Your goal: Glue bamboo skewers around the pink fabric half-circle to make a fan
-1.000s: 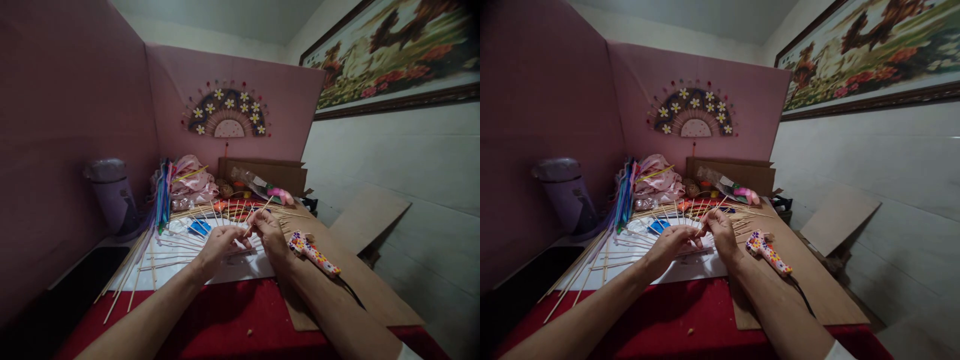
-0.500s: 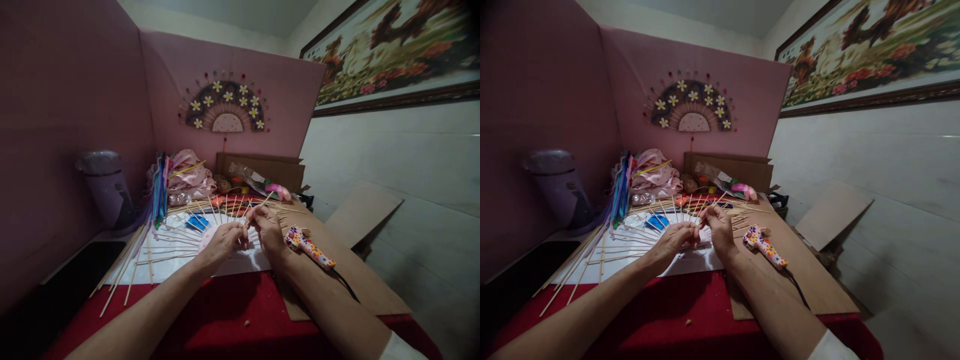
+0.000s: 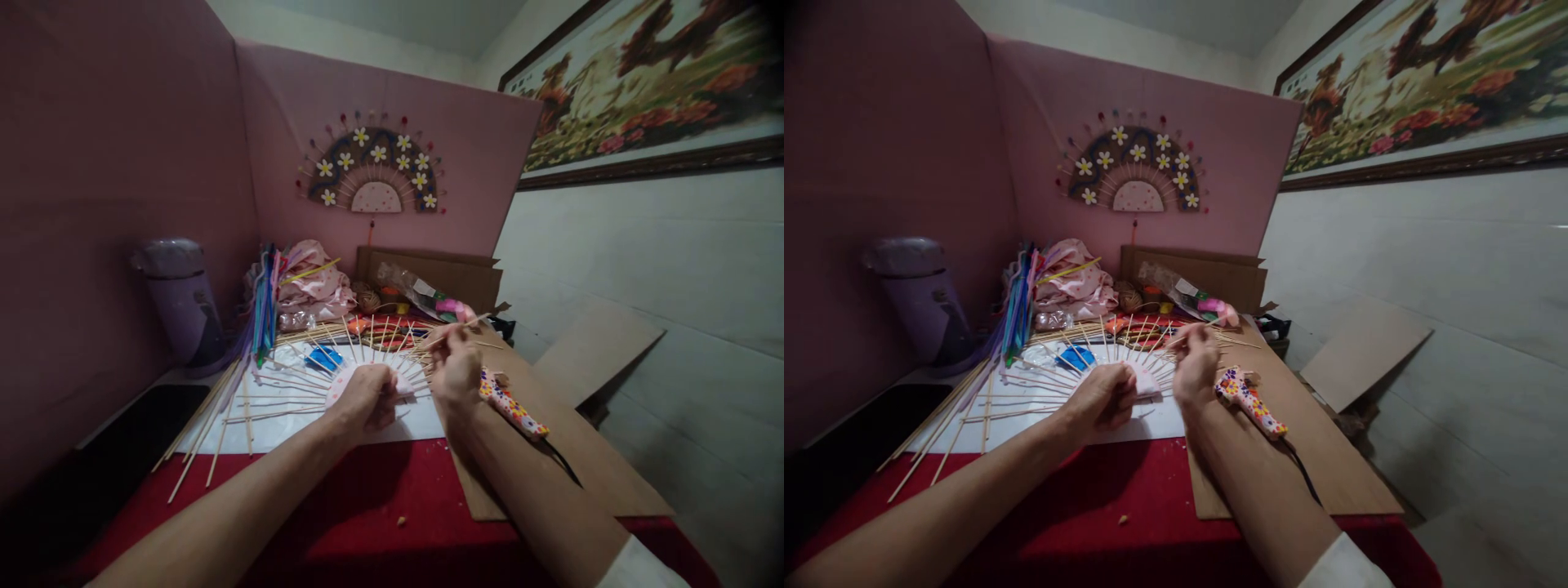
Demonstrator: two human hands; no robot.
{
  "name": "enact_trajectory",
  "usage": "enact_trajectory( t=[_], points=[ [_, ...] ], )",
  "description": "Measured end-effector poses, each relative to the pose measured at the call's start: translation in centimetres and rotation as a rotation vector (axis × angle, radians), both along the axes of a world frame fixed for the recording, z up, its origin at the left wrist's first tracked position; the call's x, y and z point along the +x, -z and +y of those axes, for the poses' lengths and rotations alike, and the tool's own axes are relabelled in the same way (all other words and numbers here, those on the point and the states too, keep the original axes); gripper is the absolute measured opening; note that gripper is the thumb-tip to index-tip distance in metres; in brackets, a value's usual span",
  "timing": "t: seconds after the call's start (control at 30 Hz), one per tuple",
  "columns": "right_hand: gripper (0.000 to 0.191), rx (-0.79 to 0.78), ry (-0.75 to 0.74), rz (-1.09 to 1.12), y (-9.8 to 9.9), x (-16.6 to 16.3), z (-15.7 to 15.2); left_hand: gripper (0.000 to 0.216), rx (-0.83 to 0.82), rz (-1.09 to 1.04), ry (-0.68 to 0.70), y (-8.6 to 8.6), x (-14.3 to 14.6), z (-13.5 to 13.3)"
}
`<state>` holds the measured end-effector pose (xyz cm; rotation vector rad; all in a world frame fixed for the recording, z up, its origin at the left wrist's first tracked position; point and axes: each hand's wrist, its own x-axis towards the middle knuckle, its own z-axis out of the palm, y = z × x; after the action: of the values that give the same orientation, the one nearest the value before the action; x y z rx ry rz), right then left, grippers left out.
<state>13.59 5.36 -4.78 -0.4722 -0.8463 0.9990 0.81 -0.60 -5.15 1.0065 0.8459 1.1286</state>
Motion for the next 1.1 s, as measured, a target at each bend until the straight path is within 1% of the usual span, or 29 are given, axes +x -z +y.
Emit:
enact_trajectory(
  t=[0.07, 0.1, 0.13, 0.2, 0.27, 0.3, 0.43, 0.5, 0.67, 0.8, 0.93, 1.03, 1.1],
  points=[
    [0.03, 0.02, 0.054, 0.023, -0.5, 0.2, 0.3, 0.016, 0.024, -0.013, -0.007, -0.2, 0.0, -0.1],
    [0.029, 0.032, 0.041, 0.008, -0.6, -0.1, 0.2, 0.014, 0.058, -0.028, 0.001, -0.3, 0.1, -0.2],
    [0.028, 0.045, 0.001, -0.007, -0.7, -0.5, -0.1, 0.014, 0.103, -0.043, 0.021, -0.6, 0.3, -0.3],
    [0.024, 0.041, -0.171, -0.084, -0.6, -1.6, -0.9, 0.018, 0.148, -0.05, 0.028, -1.0, 0.7, -0.4],
    [0.022, 0.0, -0.27, -0.116, -0.4, -2.4, -1.5, 0.022, 0.146, -0.039, -0.018, -1.1, 0.9, -0.4],
    [0.021, -0.006, -0.296, -0.115, -0.3, -2.4, -1.7, 0.022, 0.133, -0.037, -0.05, -1.1, 0.8, -0.4],
    [0.026, 0.036, -0.344, -0.114, -0.3, -1.3, -1.7, 0.024, 0.065, -0.061, -0.145, -0.8, 0.1, 0.1],
    [0.029, 0.038, -0.364, -0.154, -0.4, -0.7, -1.6, 0.024, 0.066, -0.067, -0.156, -0.8, -0.2, 0.1],
    [0.028, 0.036, -0.423, -0.213, -0.4, -0.5, -1.7, 0.022, 0.086, -0.071, -0.111, -1.1, -0.3, -0.2],
    [0.028, 0.091, -0.432, -0.267, -0.2, -0.6, -1.6, 0.022, 0.11, -0.09, -0.019, -1.0, -0.3, -0.3],
    [0.033, 0.167, -0.393, -0.401, 0.2, -0.5, -1.3, 0.029, 0.095, -0.042, -0.014, -0.7, -0.4, 0.0],
    [0.037, 0.195, -0.307, -0.53, 0.4, -0.4, -1.3, 0.034, 0.133, 0.084, -0.027, -0.4, -0.5, 0.0],
    [0.039, 0.204, -0.283, -0.597, 0.5, -0.5, -1.5, 0.034, 0.226, 0.258, -0.074, -0.3, -0.7, -0.1]
  ],
)
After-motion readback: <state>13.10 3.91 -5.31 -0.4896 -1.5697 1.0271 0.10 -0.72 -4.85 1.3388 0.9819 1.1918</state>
